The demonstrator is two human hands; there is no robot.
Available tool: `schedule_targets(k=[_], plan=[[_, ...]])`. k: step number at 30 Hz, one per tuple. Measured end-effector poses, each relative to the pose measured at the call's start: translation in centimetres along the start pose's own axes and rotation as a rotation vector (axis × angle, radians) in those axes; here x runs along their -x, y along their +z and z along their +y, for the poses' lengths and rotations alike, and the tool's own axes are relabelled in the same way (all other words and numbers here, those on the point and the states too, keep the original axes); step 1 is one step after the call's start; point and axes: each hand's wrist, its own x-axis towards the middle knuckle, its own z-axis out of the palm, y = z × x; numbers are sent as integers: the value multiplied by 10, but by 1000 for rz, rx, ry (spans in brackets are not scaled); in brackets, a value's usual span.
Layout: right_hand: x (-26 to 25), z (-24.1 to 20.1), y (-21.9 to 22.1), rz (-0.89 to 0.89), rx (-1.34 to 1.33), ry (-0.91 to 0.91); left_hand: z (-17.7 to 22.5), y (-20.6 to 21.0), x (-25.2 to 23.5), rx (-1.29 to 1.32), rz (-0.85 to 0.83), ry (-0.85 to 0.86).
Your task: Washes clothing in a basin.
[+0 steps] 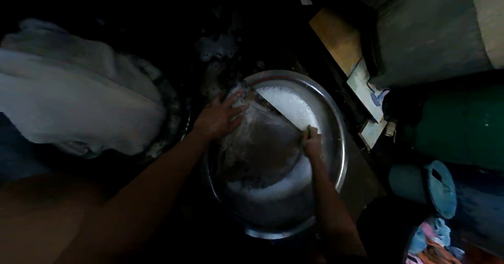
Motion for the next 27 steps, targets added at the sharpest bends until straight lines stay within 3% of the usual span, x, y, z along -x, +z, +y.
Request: schedule_targets(k=[2, 3, 6, 9, 12, 15, 16, 18, 20, 22, 25, 27], plan=[[-27, 4, -42, -78, 74, -67, 0, -1, -2, -8, -14, -13], [-36, 1, -51, -19, 90, -81, -1, 0, -1, -21, -9, -13], [-56, -22, -33, 121, 115, -16, 3, 1, 2, -18, -37, -54], [-64, -67, 4, -176, 42, -40, 5, -2, -2, -15, -54, -76], [-61, -107, 4, -347, -159, -281, 5, -1, 3, -19, -57, -76], [-48, -140, -13, -139, -882, -340, 5, 0, 0, -32, -55, -69], [-32, -158, -25, -38, -965, -360, 4, -1, -1, -32, -48, -68], [16, -173, -30, 2, -698, -461, 6, -1, 2, -18, -32, -57], [53, -169, 2, -39, -363, -472, 11, -6, 2, 8, -72, -102], [57, -123, 17, -94, -223, -220, 10, -5, 2, 4, -118, -114], [13, -26, 20, 96, -62, 201, 2, 2, 1, -58, -78, -28], [13, -30, 5, 77, -28, 249, 1, 2, -2, -64, -71, -26]])
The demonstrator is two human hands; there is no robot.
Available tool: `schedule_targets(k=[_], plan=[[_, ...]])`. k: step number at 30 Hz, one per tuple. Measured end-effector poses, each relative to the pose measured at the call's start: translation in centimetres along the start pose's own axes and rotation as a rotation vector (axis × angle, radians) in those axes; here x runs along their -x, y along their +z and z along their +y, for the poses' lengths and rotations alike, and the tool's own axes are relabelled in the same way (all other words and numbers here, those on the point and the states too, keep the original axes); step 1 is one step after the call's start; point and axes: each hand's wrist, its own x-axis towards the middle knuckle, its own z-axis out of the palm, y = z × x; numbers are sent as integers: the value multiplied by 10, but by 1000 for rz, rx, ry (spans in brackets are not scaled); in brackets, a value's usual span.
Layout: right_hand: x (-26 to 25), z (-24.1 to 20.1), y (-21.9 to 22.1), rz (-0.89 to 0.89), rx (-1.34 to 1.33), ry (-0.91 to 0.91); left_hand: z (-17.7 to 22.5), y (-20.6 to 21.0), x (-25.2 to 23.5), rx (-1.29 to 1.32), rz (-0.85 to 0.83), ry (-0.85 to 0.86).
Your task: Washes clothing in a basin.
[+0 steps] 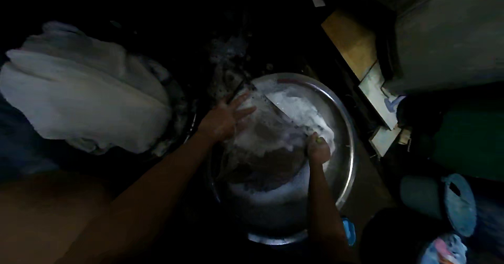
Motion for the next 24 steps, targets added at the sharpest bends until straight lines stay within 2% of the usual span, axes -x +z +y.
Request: schedule_targets(k=[2, 4, 6, 8, 11, 13, 15, 18, 20, 22, 24], plan=[[42, -60, -7, -60, -154, -134, 2, 0, -1, 5, 1, 6], [88, -128, 13, 31, -347, -370, 1, -3, 3, 12, 11, -2], [109, -155, 20, 91, -379, -551, 4, -6, 6, 74, 27, -13], [89, -115, 14, -36, -282, -464, 2, -5, 5, 56, 57, 21], [15, -10, 12, -65, -108, -72, 3, -4, 2, 27, 63, 23], [-11, 27, -5, -124, -176, 53, 5, -6, 2, 41, 57, -34], [-13, 35, -21, -246, -433, -2, 3, -2, -1, -27, 89, -30], [14, 31, 4, -365, -560, -110, 8, 7, 1, -128, 154, 41], [35, 25, 19, -291, -603, -38, 26, 5, 2, -112, 181, 37], [50, 29, 27, -223, -634, 43, 54, 0, 8, -6, 56, -25], [61, 39, 22, -300, -598, 71, 78, -3, 13, 82, -46, -21]])
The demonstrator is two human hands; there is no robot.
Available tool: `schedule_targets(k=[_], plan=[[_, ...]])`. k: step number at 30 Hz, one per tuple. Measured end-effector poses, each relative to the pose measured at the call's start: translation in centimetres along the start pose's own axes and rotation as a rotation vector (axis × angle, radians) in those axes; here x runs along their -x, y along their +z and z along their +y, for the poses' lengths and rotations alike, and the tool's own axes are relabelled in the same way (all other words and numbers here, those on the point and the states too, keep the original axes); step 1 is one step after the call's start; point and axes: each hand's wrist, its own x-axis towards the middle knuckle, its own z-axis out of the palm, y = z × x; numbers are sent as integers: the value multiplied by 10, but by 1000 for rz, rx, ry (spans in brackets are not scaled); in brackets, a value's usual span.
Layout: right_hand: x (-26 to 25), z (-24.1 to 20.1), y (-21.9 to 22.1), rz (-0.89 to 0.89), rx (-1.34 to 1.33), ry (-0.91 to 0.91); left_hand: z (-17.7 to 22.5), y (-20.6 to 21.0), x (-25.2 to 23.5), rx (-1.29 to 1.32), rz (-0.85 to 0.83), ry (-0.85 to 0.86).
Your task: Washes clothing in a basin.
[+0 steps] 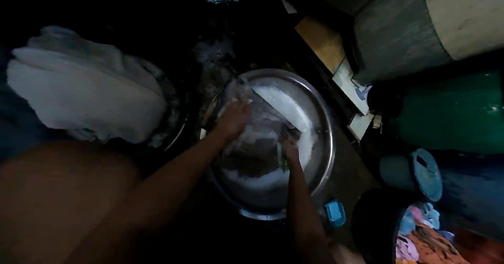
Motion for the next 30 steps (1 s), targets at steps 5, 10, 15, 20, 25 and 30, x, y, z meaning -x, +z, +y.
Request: schedule_targets(k=[5, 10, 15, 20, 25, 30], plan=[[47, 14, -68, -34, -278, -152, 42, -51, 27, 429, -31, 35], [69, -13, -130, 252, -722, -371, 31, -53, -18, 707, 423, 296], [38, -47, -143, 133, 173, -181, 50, -76, -35, 490, 437, -55], [31, 30, -91, -402, 933, -37, -3, -15, -6, 62, 222, -244], [89, 52, 37, -696, 696, -144, -26, 4, 3, -46, 132, -291], [109, -21, 28, -791, -81, -293, -46, 9, -4, -114, 137, -213]])
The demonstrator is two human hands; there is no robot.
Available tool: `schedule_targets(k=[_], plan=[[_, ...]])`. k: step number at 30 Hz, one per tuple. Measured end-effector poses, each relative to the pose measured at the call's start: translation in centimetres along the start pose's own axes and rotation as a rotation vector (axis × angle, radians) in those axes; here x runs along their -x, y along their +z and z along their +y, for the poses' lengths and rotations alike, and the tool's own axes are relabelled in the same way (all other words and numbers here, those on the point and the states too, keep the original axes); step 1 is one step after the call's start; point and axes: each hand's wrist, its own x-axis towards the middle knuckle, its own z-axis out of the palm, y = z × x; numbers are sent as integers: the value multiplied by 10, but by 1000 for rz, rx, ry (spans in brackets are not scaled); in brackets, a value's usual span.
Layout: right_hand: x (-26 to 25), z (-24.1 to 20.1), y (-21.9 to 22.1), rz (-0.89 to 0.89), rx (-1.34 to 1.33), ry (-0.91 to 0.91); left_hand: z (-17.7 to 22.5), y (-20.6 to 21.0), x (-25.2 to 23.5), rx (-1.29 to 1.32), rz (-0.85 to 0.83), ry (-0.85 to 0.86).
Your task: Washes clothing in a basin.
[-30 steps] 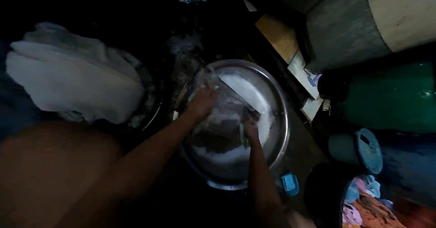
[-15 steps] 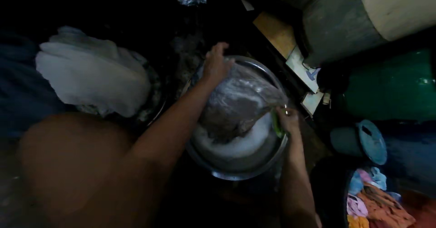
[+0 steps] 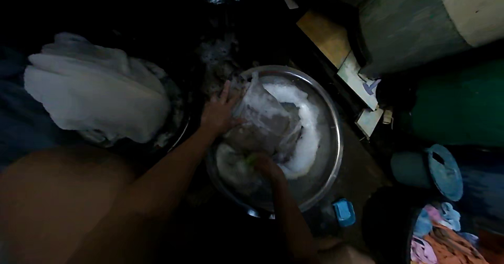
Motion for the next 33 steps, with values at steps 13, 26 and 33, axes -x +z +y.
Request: schedule_targets(k=[13, 26, 33], plan=[[-70, 45, -119, 985, 599, 398, 8, -1, 7, 14, 6, -11], [-81, 36, -126, 1054, 554, 433, 4, 6, 3, 4, 64, 35], [-60, -11, 30, 745, 470, -25, -3, 9, 2, -13, 59, 31]])
